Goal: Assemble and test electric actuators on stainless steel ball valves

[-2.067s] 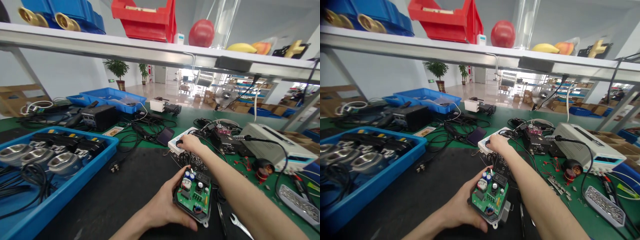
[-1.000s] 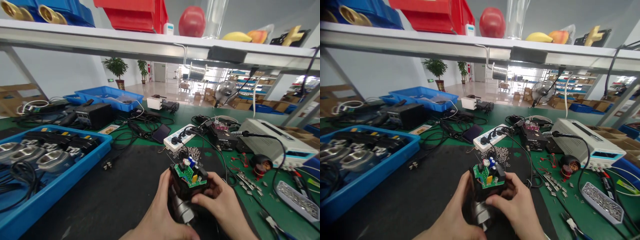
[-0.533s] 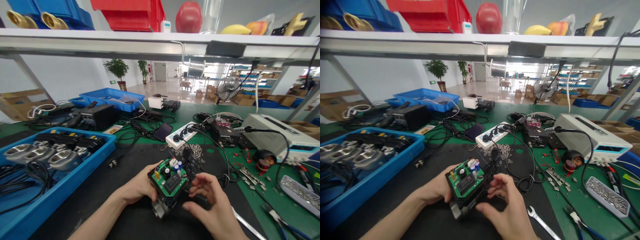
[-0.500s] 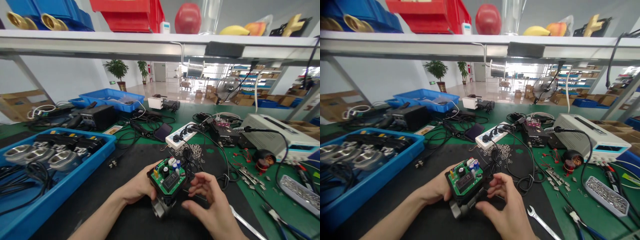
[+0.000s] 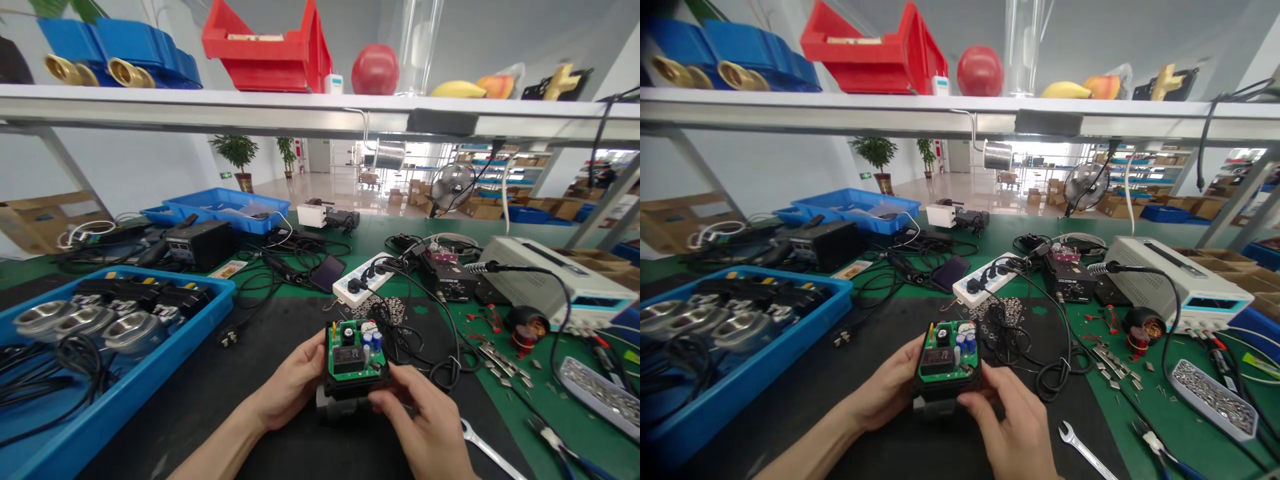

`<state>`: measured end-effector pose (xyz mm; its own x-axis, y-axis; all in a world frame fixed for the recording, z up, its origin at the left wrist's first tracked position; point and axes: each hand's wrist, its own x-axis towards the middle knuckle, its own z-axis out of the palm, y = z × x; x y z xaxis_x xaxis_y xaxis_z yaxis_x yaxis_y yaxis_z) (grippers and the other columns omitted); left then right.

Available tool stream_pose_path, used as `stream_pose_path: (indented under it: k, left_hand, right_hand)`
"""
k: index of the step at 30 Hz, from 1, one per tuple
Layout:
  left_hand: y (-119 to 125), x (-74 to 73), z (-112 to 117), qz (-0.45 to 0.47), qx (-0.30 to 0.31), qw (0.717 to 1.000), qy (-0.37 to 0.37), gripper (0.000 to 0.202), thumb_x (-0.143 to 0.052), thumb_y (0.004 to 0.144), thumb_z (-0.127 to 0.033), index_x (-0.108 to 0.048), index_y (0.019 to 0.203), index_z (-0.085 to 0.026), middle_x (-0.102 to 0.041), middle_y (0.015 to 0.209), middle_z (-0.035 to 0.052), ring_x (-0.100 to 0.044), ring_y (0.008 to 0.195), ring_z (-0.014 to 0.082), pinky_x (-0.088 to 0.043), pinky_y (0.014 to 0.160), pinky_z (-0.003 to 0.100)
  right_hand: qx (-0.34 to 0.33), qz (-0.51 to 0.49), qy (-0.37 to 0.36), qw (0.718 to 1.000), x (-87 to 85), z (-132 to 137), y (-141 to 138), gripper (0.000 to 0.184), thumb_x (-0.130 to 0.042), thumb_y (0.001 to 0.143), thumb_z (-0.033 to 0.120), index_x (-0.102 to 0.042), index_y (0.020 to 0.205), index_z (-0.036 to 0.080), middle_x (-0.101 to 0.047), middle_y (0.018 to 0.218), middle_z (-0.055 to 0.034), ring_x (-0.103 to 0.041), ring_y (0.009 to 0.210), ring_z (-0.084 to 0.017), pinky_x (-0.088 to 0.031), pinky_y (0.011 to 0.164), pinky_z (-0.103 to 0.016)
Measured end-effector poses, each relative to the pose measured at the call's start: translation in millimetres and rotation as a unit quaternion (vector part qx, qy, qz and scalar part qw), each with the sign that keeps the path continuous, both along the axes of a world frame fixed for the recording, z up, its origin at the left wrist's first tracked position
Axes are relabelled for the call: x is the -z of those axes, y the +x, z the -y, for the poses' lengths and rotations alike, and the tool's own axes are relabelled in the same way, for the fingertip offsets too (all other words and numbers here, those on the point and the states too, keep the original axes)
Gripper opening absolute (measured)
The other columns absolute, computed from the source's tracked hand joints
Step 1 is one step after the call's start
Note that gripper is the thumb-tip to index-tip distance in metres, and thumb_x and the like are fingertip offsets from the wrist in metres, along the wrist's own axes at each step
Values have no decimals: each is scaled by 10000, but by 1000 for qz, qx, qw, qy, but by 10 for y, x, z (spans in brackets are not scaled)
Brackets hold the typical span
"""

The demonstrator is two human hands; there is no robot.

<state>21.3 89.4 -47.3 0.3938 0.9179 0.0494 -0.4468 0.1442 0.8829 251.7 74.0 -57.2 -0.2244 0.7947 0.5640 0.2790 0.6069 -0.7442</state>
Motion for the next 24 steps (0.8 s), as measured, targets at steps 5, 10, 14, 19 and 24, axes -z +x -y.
stream_pose_path:
  k: [5, 10, 14, 19, 24]
  left_hand:
    - [103, -39, 54, 7, 30, 999, -12, 641, -694, 931, -509, -519, 1507, -287, -677, 1385, 111, -680, 1225, 289, -511, 1065, 401]
    - [37, -17, 24, -27, 34, 999, -9, 746, -772, 888, -450, -459, 1547, -295, -617, 1466, 115, -641, 1291, 280, -467, 1108, 405]
    - [0, -52, 14, -37, 63, 997, 13, 867, -734, 867, -606, -402, 1580, -241, -544, 1527, 165, -554, 1389, 338, -407, 1163, 487]
    - [122, -104, 109, -129, 16, 986, 109, 1352, -1030, 410, -494, -378, 1559, -205, -512, 1535, 180, -467, 1441, 400, -306, 1240, 521]
    - [294, -43, 230, -205, -76, 967, 129, 924, -933, 673, -397, -446, 1430, -184, -656, 1363, 156, -638, 1252, 346, -484, 1108, 439]
  right_hand:
    - [31, 47, 121, 991, -74, 38, 191, 365, -802, 871, 294, -681, 1211, 245, -783, 952, -8, -769, 747, -129, -620, 702, -140]
    - [15, 72, 95, 993, 64, 10, 233, 301, -806, 869, 338, -680, 1127, 248, -776, 883, 24, -751, 680, -105, -611, 671, -133]
    - [23, 105, 89, 990, 143, -28, 264, 307, -808, 858, 390, -660, 1078, 235, -763, 861, 8, -736, 677, -121, -600, 649, -175]
    - [53, 126, 67, 988, 262, -59, 303, 406, -803, 842, 429, -605, 1141, 239, -753, 897, -1, -733, 717, -140, -602, 666, -208]
    - [35, 115, 25, 992, 415, -26, 287, 452, -737, 880, 391, -532, 1253, 237, -758, 1005, -38, -762, 852, -173, -626, 776, -234]
